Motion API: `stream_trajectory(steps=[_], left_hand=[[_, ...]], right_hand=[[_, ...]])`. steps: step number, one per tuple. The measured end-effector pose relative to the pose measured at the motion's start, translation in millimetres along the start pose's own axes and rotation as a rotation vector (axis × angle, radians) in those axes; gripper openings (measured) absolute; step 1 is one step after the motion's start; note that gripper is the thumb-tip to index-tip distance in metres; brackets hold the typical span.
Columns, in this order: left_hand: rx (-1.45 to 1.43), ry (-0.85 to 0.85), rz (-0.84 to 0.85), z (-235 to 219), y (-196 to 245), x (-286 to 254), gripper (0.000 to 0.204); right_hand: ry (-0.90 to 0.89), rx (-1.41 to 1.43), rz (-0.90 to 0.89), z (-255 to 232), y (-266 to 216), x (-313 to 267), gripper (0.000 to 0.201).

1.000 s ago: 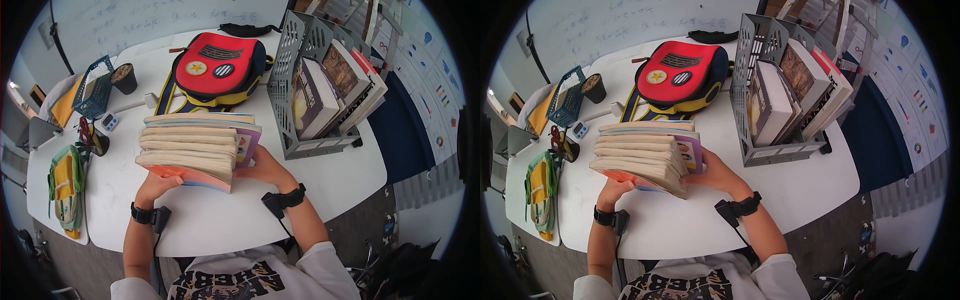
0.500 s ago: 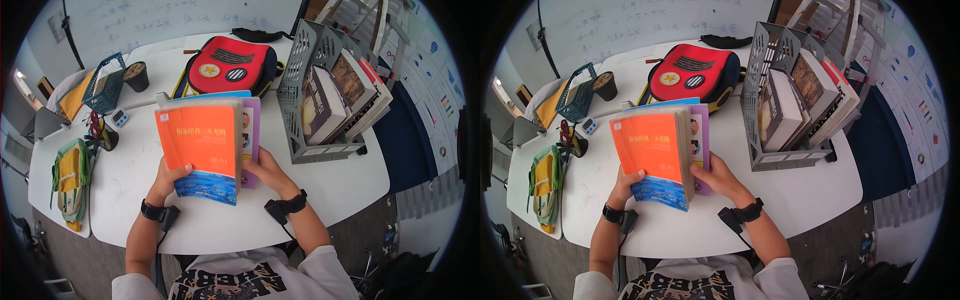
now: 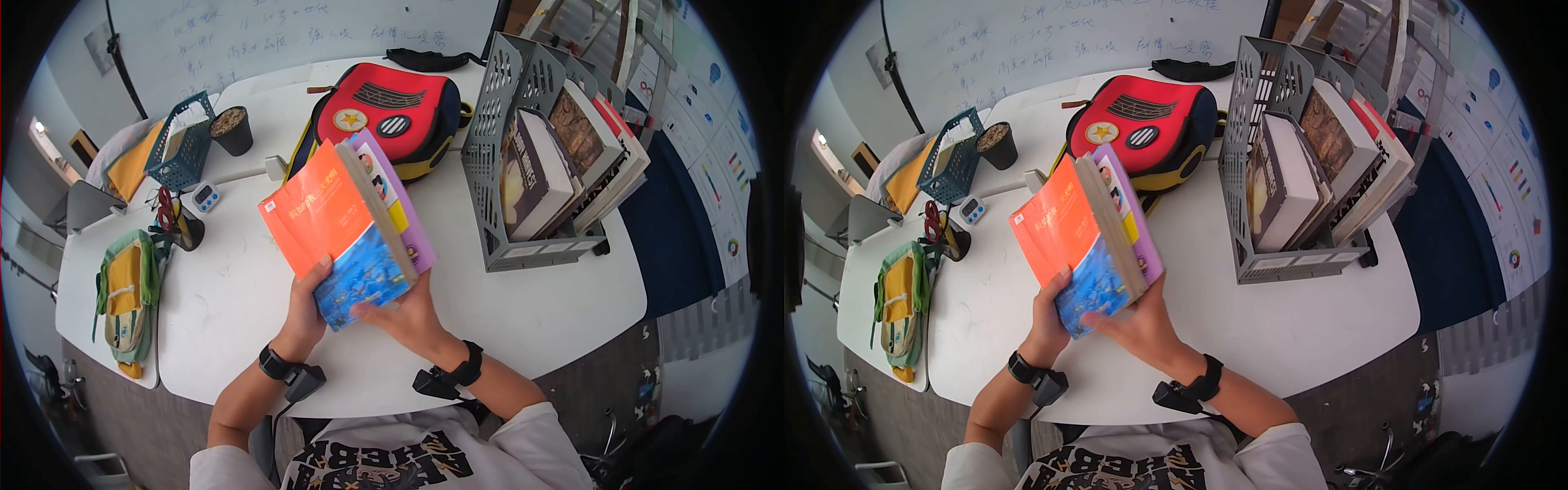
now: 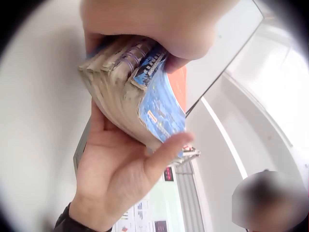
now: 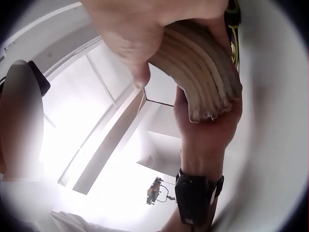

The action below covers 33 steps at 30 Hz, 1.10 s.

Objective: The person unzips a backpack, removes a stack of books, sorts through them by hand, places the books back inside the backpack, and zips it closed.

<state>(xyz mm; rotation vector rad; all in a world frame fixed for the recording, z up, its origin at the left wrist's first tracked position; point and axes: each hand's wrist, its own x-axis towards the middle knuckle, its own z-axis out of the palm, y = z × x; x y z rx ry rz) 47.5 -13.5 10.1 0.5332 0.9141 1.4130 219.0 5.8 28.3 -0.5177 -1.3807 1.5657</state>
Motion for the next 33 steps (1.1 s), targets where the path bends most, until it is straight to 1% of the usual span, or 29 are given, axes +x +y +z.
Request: stream_trajectory(steps=[1,2,3,4,5,6,7,8,9,10,11,12,13,14,15,16,17,18,19,21,22,24,25,27,28,30,31,33], left_hand=[[0.004,0.0,0.0,9,1,-2,0.066],[0.093,-0.017,0.022,20,6,-4,0.065],[0.181,-0.035,0.046,29,14,-7,0.065],[0.412,-0.113,-0.012,36,24,-11,0.083],[0.414,-0.109,-0.008,27,30,-4,0.083],[0.412,-0.375,-0.118,8,41,8,0.094],[0.404,-0.639,-0.232,-6,56,18,0.107],[0.562,-0.74,-0.298,-7,81,29,0.124],[0.573,-0.709,-0.275,-12,96,42,0.113],[0.696,-0.484,-0.187,-8,106,55,0.093],[0.977,-0.22,0.01,-4,109,68,0.068],[1.457,-0.039,0.256,-14,106,92,0.049],[1.457,-0.037,0.258,-12,106,105,0.049],[1.787,0.005,0.599,-8,103,112,0.051],[2.097,0.053,0.964,-3,103,119,0.058],[2.098,0.059,0.964,4,104,125,0.058],[2.136,0.025,1.048,11,104,131,0.059],[2.17,-0.013,1.134,16,105,137,0.061],[2.165,-0.017,1.136,20,105,143,0.061],[2.24,-0.04,1.051,27,104,155,0.055],[2.236,-0.046,1.053,27,104,161,0.055],[2.299,-0.096,1.087,25,107,170,0.046],[2.3,-0.099,1.088,29,110,171,0.046],[2.111,-0.114,1.008,34,117,173,0.034],[2.11,-0.113,1.008,42,123,169,0.034],[1.759,-0.138,0.979,67,138,149,0.023],[1.758,-0.135,0.977,76,144,139,0.023],[1.706,-0.259,1.051,91,155,120,0.02]], right_hand=[[0.061,0.067,-0.002,-3,-5,4,0.099],[0.123,0.136,-0.005,-8,-9,8,0.089],[0.125,0.139,-0.008,-13,-15,9,0.089],[0.172,0.12,-0.069,-21,-22,11,0.084],[0.217,0.101,-0.13,-28,-31,12,0.079],[0.268,0.135,-0.147,-34,-41,12,0.073],[0.316,0.157,-0.105,-38,-53,9,0.069],[0.347,0.165,-0.076,-46,-59,5,0.067],[0.378,0.172,-0.049,-54,-64,1,0.064],[0.374,0.172,-0.05,-59,-71,-4,0.064],[0.419,0.178,-0.053,-62,-78,-9,0.062],[0.465,0.185,-0.06,-65,-83,-13,0.059],[0.462,0.184,-0.062,-69,-84,-19,0.059],[0.49,0.159,-0.052,-72,-85,-25,0.054],[0.52,0.135,-0.043,-75,-84,-31,0.049],[0.486,0.135,-0.005,-79,-83,-38,0.049],[0.483,0.134,-0.004,-78,-81,-44,0.049],[0.478,0.159,0.037,-79,-79,-50,0.051],[0.477,0.182,0.077,-79,-78,-55,0.052],[0.458,0.197,0.11,-77,-78,-63,0.052],[0.453,0.202,0.119,-75,-77,-66,0.053],[0.429,0.208,0.134,-71,-76,-66,0.055],[0.431,0.209,0.134,-70,-76,-67,0.055],[0.4,0.212,0.155,-67,-76,-67,0.057],[0.399,0.211,0.155,-66,-76,-66,0.057],[0.371,0.231,0.13,-63,-74,-65,0.059],[0.369,0.23,0.133,-60,-73,-64,0.059],[0.401,0.31,0.107,-54,-70,-59,0.056]])
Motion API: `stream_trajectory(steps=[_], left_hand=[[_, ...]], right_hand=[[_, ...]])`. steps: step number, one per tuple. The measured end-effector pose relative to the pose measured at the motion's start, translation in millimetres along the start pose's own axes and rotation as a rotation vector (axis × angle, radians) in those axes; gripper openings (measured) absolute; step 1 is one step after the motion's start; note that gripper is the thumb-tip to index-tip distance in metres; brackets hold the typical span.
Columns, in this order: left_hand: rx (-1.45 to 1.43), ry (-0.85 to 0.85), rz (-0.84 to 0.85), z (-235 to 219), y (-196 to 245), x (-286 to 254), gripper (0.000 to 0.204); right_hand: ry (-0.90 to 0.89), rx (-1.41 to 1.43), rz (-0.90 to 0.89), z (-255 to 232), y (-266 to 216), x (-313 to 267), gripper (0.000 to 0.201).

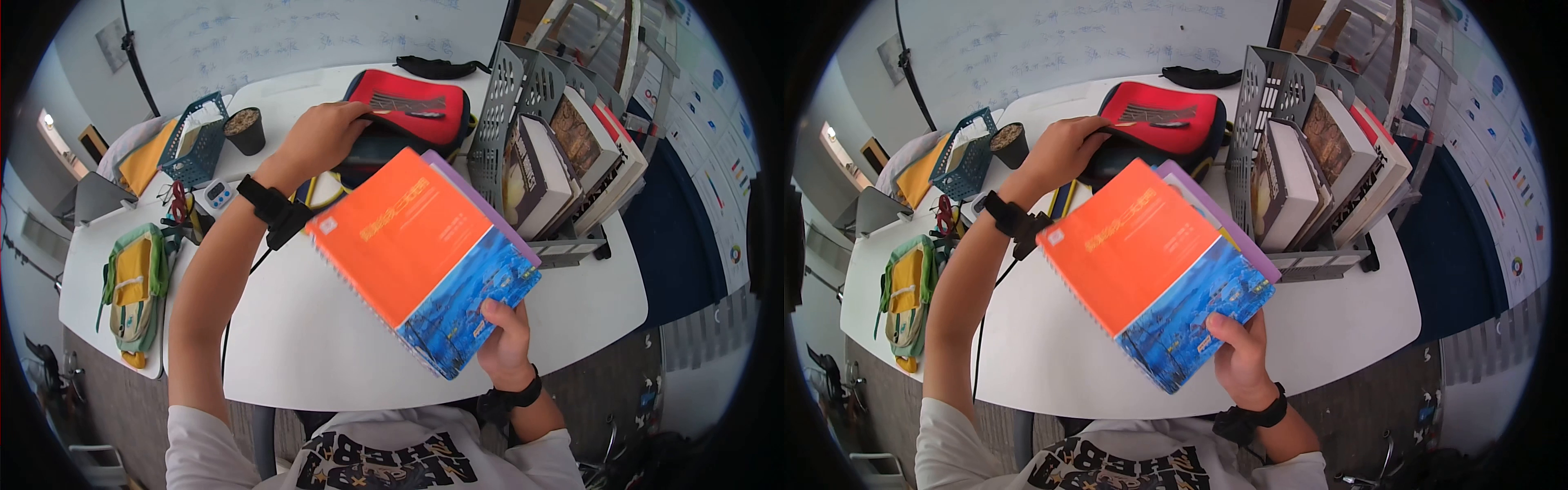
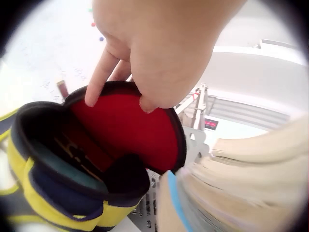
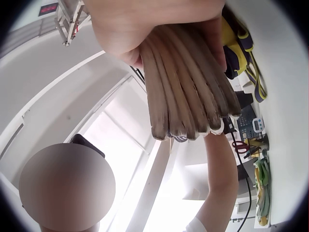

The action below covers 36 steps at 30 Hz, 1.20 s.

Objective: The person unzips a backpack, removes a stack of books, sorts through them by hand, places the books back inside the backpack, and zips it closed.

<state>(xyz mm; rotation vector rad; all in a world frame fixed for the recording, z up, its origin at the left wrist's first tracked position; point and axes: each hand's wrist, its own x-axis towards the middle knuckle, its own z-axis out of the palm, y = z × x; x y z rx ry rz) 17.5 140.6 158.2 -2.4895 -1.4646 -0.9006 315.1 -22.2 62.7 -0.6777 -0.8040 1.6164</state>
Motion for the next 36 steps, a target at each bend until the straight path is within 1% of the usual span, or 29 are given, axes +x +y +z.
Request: stream_trajectory(steps=[1,2,3,4,5,7,8,11,14,15,17,19,20,22,23,24,25,27,28,30,31,32,34,35,36], left_hand=[[-0.003,0.026,0.034,-5,4,1,0.02],[0.004,0.03,0.032,-11,6,2,0.02],[0.022,0.031,0.003,-16,9,2,0.02],[0.039,0.032,-0.023,-23,14,3,0.02],[0.042,0.036,-0.023,-30,20,4,0.02],[0.071,0.049,-0.12,-43,33,2,0.021],[0.07,0.051,-0.125,-43,37,1,0.021],[0.061,0.128,-0.121,-43,46,-2,0.023],[0.106,0.144,-0.141,-42,50,-2,0.022],[0.103,0.142,-0.147,-40,53,-4,0.022],[0.095,0.113,-0.082,-38,60,-11,0.02],[0.111,0.116,-0.058,-38,69,-20,0.019],[0.127,0.117,-0.038,-40,72,-26,0.018],[0.155,0.097,-0.057,-49,80,-33,0.015],[0.121,0.1,-0.076,-53,82,-35,0.014],[0.085,0.103,-0.094,-55,83,-37,0.013],[0.085,0.105,-0.098,-54,84,-39,0.013],[0.072,0.083,0.018,-50,87,-45,0.013],[0.073,0.082,0.016,-46,88,-49,0.013],[0.063,0.046,0.072,-35,89,-56,0.015],[0.08,-0.02,0.039,-34,86,-58,0.019],[0.077,-0.022,0.038,-32,81,-62,0.019],[0.014,-0.003,-0.034,-23,70,-71,0.02],[0.009,-0.008,-0.035,-22,66,-76,0.02],[-0.124,-0.015,-0.08,-22,62,-80,0.02]], right_hand=[[-0.008,0.002,-0.002,7,2,3,0.056],[0.029,0.001,-0.048,15,4,7,0.054],[0.066,0.0,-0.095,24,4,10,0.052],[0.06,0.001,-0.097,32,1,14,0.052],[0.068,0.017,-0.064,41,-2,18,0.049],[0.06,0.018,-0.016,44,1,29,0.048],[0.058,0.014,-0.014,43,3,32,0.048],[0.066,-0.046,0.038,46,8,40,0.048],[0.085,-0.071,0.042,50,11,42,0.046],[0.059,-0.035,0.063,53,9,43,0.045],[0.03,0.003,0.078,61,8,53,0.043],[0.087,0.046,0.096,69,13,68,0.043],[0.086,0.05,0.101,72,17,75,0.043],[0.111,0.031,0.051,78,27,92,0.047],[0.147,0.019,0.02,79,32,101,0.049],[0.142,0.015,0.024,80,38,109,0.049],[0.164,0.064,0.013,79,44,118,0.05],[0.203,0.162,0.026,78,54,137,0.053],[0.203,0.162,0.028,76,59,144,0.053],[0.141,0.259,0.013,71,67,150,0.055],[0.136,0.219,0.003,71,69,149,0.057],[0.139,0.218,0.005,69,69,150,0.057],[0.126,0.091,0.076,62,71,150,0.059],[0.133,0.091,0.079,60,70,148,0.059],[0.065,-0.039,0.068,59,67,146,0.06]])
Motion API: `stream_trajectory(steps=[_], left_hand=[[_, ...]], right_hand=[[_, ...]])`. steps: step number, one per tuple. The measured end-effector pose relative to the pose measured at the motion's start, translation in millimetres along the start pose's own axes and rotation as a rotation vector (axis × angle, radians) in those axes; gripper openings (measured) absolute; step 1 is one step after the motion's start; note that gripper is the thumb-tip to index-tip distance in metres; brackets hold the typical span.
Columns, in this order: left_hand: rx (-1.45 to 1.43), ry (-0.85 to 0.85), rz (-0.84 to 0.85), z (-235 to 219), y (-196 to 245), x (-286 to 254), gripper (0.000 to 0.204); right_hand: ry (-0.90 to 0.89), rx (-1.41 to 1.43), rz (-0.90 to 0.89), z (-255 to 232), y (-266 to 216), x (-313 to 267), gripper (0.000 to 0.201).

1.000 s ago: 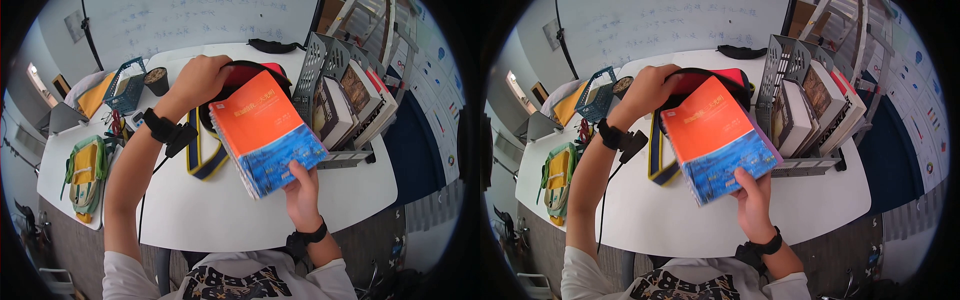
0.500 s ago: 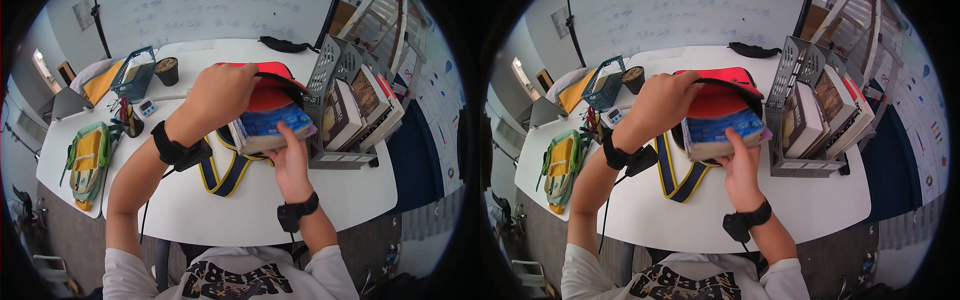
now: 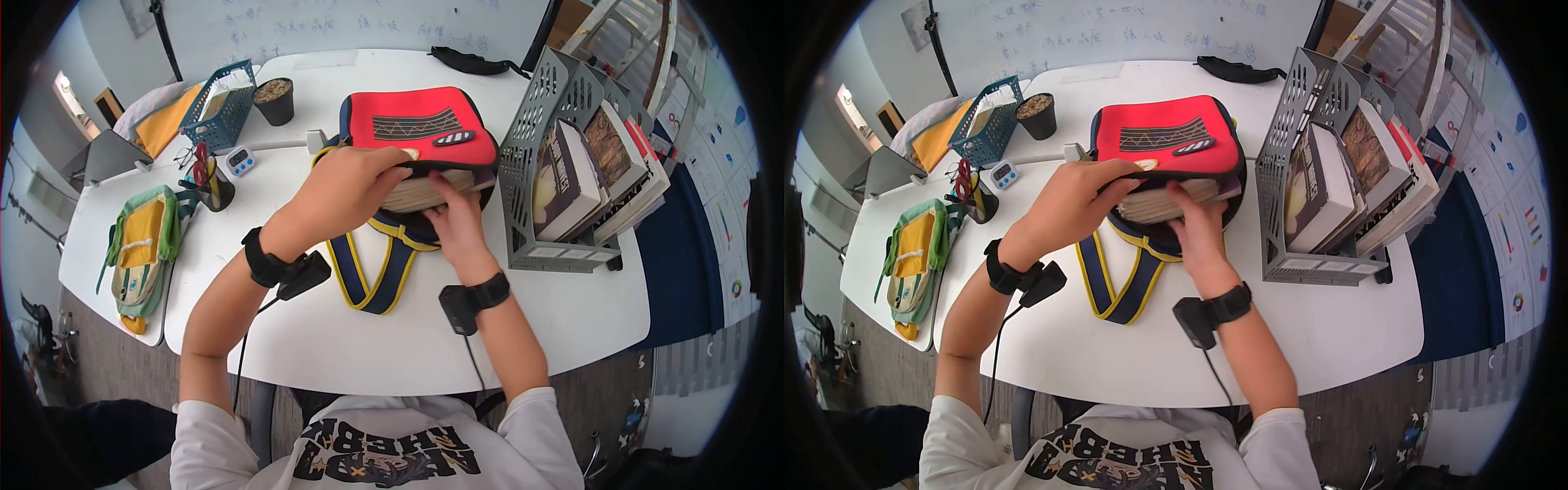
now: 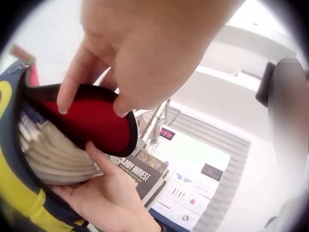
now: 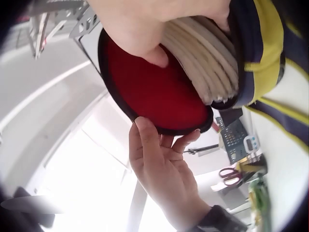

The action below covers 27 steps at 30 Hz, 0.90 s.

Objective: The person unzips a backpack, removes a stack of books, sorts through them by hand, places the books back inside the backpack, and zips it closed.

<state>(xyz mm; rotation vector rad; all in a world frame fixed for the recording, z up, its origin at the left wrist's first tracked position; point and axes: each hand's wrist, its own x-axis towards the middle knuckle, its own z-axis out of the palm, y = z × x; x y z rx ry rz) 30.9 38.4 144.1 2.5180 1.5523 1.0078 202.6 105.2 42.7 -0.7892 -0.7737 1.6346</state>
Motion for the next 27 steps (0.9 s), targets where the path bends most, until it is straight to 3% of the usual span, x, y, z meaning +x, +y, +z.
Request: stream_trajectory(steps=[2,4,5,6,8,9,10,13,14,16,17,20,22,24,25,27], left_hand=[[-0.136,-0.007,-0.05,3,-9,-7,0.02],[-0.315,0.017,-0.158,7,-18,-13,0.02],[-0.314,-0.029,-0.222,6,-19,-15,0.021],[-0.318,-0.026,-0.22,6,-18,-17,0.021],[-0.281,-0.069,-0.217,8,-17,-21,0.02],[-0.284,-0.068,-0.221,9,-17,-22,0.02],[-0.253,-0.037,-0.204,10,-18,-22,0.02],[-0.224,0.078,-0.238,7,-24,-24,0.018],[-0.229,0.15,-0.285,5,-27,-26,0.018],[-0.313,0.243,-0.376,14,-59,-29,0.018],[-0.405,0.322,-0.448,22,-77,-30,0.02],[-0.264,0.379,-0.38,50,-114,-37,0.025],[-0.293,0.356,-0.411,57,-113,-35,0.029],[-0.306,0.22,-0.506,51,-105,-31,0.032],[-0.379,0.315,-0.432,54,-105,-31,0.033],[-0.381,0.337,-0.394,55,-108,-26,0.028]], right_hand=[[-0.064,-0.137,-0.011,-4,-12,-3,0.06],[-0.409,-0.574,-0.173,-15,-33,2,0.057],[-0.379,-0.74,-0.18,-22,-31,7,0.043],[-0.378,-0.746,-0.181,-29,-39,5,0.043],[-0.429,-1.831,-0.532,-17,-73,-18,0.033],[-0.442,-2.072,-0.623,-17,-78,-21,0.028],[-0.446,-2.073,-0.624,-19,-81,-23,0.028],[-0.311,-1.897,-0.962,-17,-80,-39,0.017],[-0.33,-1.894,-0.969,-12,-79,-48,0.017],[-0.196,-1.638,-0.951,-2,-74,-60,0.018],[-0.236,-1.569,-1.011,0,-71,-61,0.02],[-0.294,-1.509,-1.115,19,-57,-55,0.017],[-0.325,-1.58,-1.148,30,-48,-46,0.02],[-0.444,-1.599,-1.132,38,-35,-35,0.032],[-0.47,-1.614,-1.045,40,-28,-32,0.039],[-0.471,-1.613,-1.079,48,-17,-22,0.039]])
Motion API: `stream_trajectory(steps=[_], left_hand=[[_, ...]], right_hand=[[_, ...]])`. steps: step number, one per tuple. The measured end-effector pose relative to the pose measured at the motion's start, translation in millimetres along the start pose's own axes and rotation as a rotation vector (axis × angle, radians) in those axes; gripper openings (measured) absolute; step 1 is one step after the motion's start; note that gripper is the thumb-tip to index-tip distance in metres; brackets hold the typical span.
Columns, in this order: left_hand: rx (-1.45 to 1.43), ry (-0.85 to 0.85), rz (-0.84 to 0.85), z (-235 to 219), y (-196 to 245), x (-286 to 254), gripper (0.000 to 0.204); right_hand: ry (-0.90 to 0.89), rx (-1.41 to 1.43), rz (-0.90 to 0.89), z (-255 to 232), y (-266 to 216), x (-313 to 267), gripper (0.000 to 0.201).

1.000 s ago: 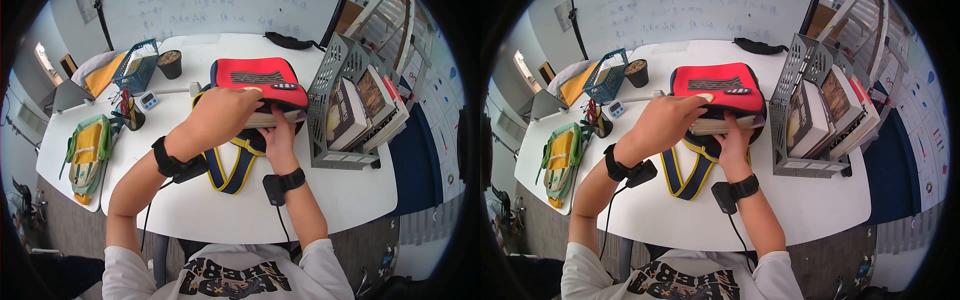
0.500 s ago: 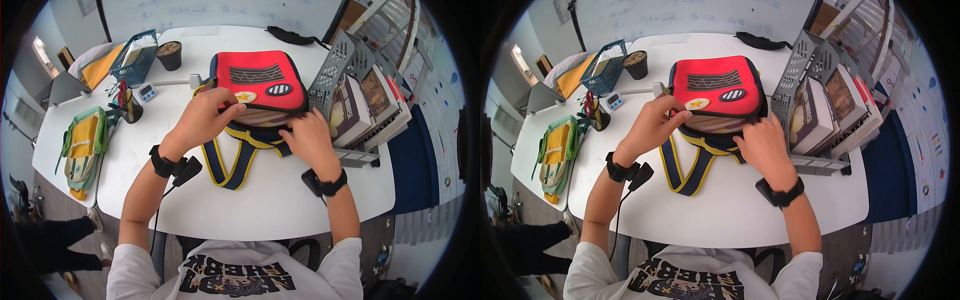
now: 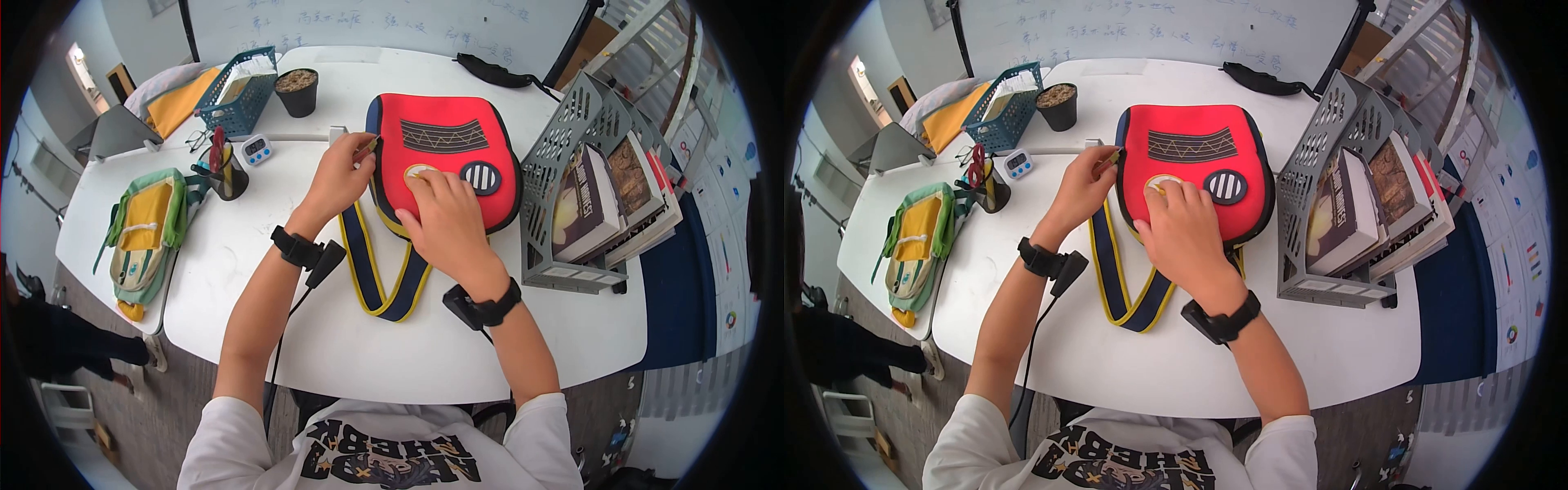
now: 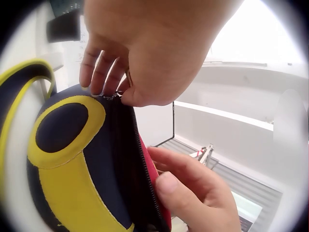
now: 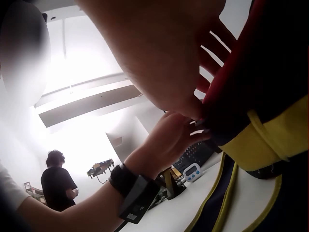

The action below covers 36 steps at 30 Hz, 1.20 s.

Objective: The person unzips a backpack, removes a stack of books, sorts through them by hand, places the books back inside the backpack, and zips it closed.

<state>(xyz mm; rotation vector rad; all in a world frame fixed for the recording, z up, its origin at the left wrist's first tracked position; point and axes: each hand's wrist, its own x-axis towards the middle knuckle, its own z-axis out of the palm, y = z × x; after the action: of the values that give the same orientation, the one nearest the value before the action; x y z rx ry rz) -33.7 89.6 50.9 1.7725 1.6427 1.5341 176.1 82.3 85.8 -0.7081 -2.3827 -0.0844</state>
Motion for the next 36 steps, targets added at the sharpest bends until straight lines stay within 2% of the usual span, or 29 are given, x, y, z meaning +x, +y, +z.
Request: stream_trajectory(steps=[2,4,5,7,8,10,13,17,19,24,27,29,31,32,33,35,36], left_hand=[[-0.009,0.015,0.034,-2,6,3,0.025],[0.239,-0.016,-0.008,-7,14,6,0.021],[0.241,-0.016,-0.007,-9,21,5,0.021],[0.424,0.047,0.074,-9,31,0,0.022],[0.424,0.045,0.076,-9,31,-1,0.022],[0.615,0.022,0.001,-14,30,-4,0.027],[0.687,-0.025,0.002,-21,21,-10,0.026],[0.58,-0.11,0.06,-22,34,-38,0.024],[0.588,-0.269,0.159,-20,47,-55,0.02],[0.566,-0.358,0.123,-22,68,-75,0.019],[0.565,-0.358,0.129,-26,67,-74,0.023],[0.572,-0.343,0.147,-30,58,-72,0.026],[-0.095,-0.277,-0.252,-36,42,-66,0.04],[-0.187,-0.269,-0.338,-42,33,-60,0.049],[-0.18,-0.272,-0.334,-44,27,-54,0.049],[-0.278,-0.123,-0.413,-44,11,-43,0.05],[-0.214,-0.098,-0.415,-39,2,-36,0.049]], right_hand=[[0.023,-0.022,-0.009,12,2,6,0.04],[0.002,-0.039,0.006,17,2,9,0.039],[-0.015,-0.063,0.029,18,2,10,0.038],[0.003,-0.059,0.031,20,3,9,0.037],[0.02,-0.055,0.029,21,4,8,0.035],[0.034,-0.049,0.027,22,4,7,0.035],[0.049,-0.051,0.039,25,4,7,0.034],[0.036,-0.087,0.076,30,3,8,0.034],[0.041,-0.088,0.082,31,4,7,0.034],[0.049,-0.088,0.098,34,0,4,0.034],[0.116,-0.111,0.061,29,-9,2,0.032],[0.087,-0.159,-0.098,26,-14,0,0.029],[0.096,-0.157,-0.117,28,-12,0,0.028],[0.081,-0.171,-0.104,29,-11,0,0.027],[0.068,-0.185,-0.094,29,-10,2,0.027],[0.097,-0.18,-0.077,27,-15,2,0.027],[0.119,-0.177,-0.061,27,-17,2,0.027]])
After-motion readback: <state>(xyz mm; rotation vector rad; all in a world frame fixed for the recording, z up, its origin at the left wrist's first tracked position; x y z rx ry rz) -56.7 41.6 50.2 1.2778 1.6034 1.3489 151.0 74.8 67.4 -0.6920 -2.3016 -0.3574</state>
